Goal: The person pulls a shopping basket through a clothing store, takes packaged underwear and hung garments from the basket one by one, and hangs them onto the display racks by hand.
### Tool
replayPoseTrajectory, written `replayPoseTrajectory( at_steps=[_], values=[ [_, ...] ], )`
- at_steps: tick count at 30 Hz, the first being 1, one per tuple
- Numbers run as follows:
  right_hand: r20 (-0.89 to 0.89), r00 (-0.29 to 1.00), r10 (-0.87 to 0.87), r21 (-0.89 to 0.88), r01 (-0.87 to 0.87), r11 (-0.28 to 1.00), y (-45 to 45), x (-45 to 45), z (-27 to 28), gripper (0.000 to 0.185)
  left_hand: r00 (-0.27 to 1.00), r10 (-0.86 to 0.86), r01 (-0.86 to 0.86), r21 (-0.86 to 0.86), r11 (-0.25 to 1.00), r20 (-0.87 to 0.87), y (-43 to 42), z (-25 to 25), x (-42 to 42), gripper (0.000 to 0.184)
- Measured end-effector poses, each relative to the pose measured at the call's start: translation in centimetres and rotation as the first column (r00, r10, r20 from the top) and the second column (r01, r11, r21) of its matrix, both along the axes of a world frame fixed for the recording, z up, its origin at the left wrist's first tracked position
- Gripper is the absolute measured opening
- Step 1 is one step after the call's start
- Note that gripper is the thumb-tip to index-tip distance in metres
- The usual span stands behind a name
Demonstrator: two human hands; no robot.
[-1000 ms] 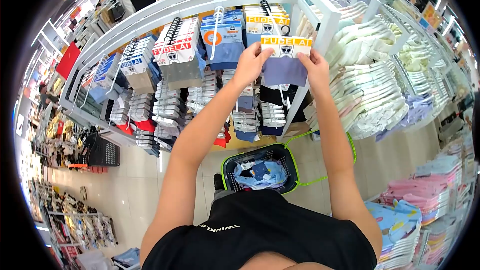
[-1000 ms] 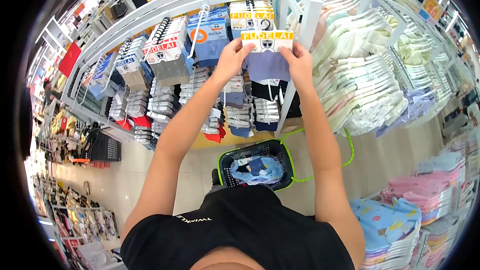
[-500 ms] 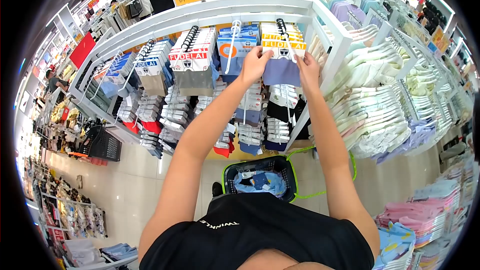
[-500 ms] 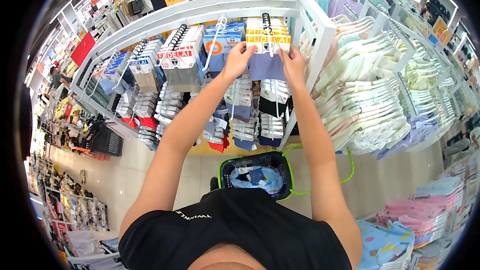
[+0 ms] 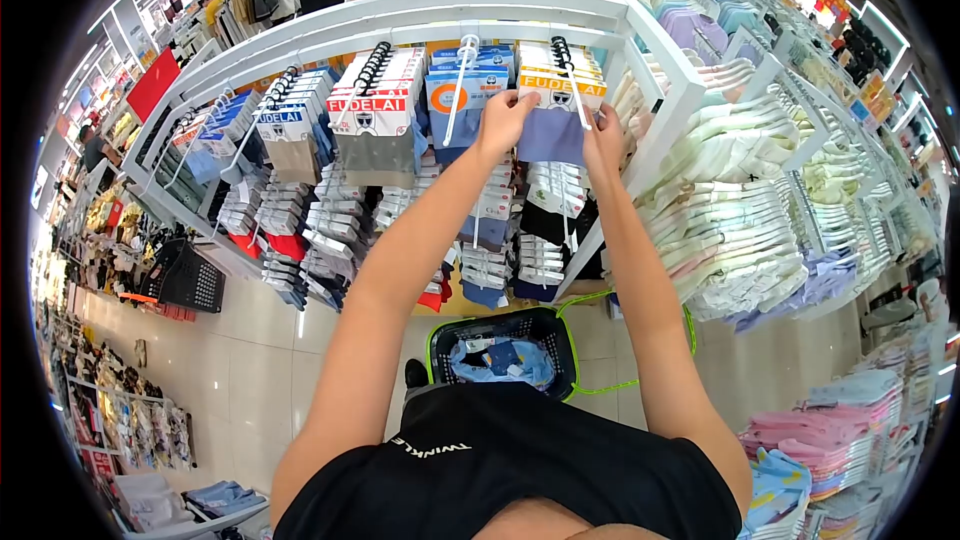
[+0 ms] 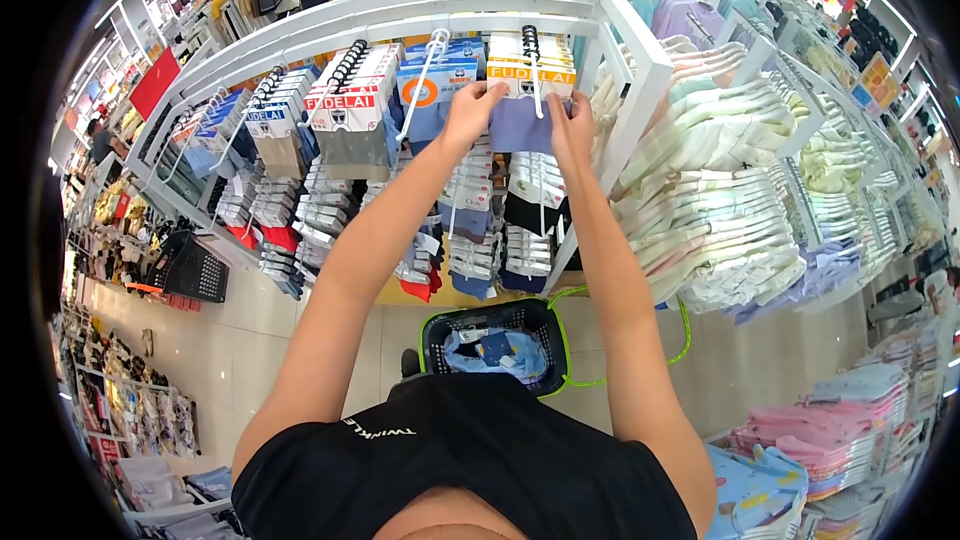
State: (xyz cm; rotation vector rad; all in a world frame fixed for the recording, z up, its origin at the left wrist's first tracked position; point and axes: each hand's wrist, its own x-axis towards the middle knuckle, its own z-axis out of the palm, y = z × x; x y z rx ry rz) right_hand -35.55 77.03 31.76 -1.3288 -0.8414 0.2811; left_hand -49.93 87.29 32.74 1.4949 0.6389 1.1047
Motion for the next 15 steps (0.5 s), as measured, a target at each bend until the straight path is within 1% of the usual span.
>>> replayPoseTrajectory(
  at_steps=[4,5,7,9,13,14,15],
  values=[
    [0.000,1.000,-0.004,-0.012,0.004,1.000,0.2,0.1,-0.4,0.058,1.000,0.015,-0.015,-0.028,1.000,-0.006,0.3,-0.1,0.1,0.037],
    [0.011,1.000,-0.021,-0.043,0.021,0.999,0.3,0.2,-0.3,0.059,1.000,0.015,-0.016,-0.028,0.999,-0.004,0.3,-0.1,0.1,0.037],
    [0.024,0.999,-0.037,-0.075,0.039,0.996,0.4,0.4,-0.1,0.060,0.997,0.043,-0.047,-0.060,0.997,-0.059,0.2,0.3,0.1,0.038],
    [0.031,0.999,-0.024,-0.110,0.027,0.994,0.3,0.5,0.2,0.061,0.996,0.057,-0.061,-0.070,0.996,-0.063,0.1,0.5,0.2,0.038],
    [0.045,0.999,0.006,-0.123,0.000,0.992,-0.1,0.9,-0.2,0.062,0.993,0.077,-0.084,-0.078,0.993,-0.091,-0.2,0.4,-0.1,0.039],
    [0.075,0.997,0.003,-0.170,0.009,0.985,-0.3,1.0,-0.4,0.064,0.993,0.077,-0.085,-0.081,0.993,-0.094,-0.5,0.1,-0.4,0.039],
    [0.104,0.995,0.003,-0.214,0.019,0.977,-0.6,0.7,-0.2,0.065,0.985,0.092,-0.102,-0.059,0.993,-0.143,-1.0,-0.1,-0.9,0.042]
  ],
)
